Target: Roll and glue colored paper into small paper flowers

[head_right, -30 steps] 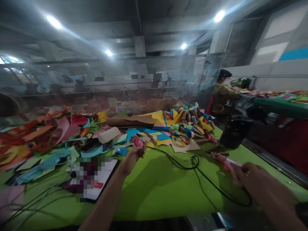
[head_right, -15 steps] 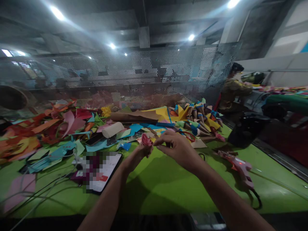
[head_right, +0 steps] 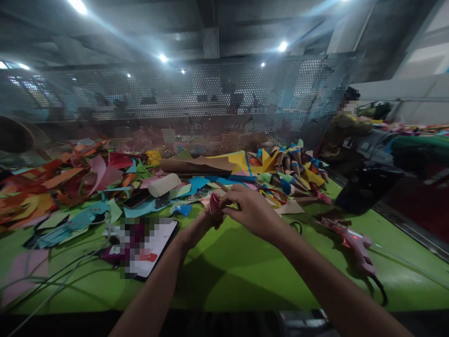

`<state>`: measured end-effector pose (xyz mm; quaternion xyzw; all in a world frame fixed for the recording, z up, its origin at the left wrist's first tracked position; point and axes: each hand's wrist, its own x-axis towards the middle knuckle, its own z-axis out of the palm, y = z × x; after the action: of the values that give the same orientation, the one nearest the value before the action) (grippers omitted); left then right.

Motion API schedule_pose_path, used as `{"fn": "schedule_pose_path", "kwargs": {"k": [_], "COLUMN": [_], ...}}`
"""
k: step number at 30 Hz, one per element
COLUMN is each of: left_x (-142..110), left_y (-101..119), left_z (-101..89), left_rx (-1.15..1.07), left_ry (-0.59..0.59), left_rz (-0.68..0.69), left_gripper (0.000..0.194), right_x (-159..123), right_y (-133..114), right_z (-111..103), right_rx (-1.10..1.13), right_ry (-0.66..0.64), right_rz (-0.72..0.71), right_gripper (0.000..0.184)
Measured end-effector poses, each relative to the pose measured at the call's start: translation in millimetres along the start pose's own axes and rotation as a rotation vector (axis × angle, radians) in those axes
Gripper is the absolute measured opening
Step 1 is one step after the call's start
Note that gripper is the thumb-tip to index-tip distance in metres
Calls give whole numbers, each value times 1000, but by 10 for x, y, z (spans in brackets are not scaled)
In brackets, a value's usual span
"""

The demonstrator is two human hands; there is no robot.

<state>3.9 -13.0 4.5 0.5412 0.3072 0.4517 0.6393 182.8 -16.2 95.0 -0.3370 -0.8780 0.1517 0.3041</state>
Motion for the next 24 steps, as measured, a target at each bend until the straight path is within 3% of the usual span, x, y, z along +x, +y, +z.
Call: {"fn": "schedule_pose_path", "kwargs": {"k": [24], "left_x": [-20], "left_y": [14], "left_z": [-1], "left_rx": [-37], "left_ry": [-48], "left_rz": [-16], "left_gripper": [29], "right_x": [126], "right_y": [90], "right_z": [-11], "right_rx": [-124], "right_ry": [-215], "right_rz": [-150], "right_gripper": [8]}}
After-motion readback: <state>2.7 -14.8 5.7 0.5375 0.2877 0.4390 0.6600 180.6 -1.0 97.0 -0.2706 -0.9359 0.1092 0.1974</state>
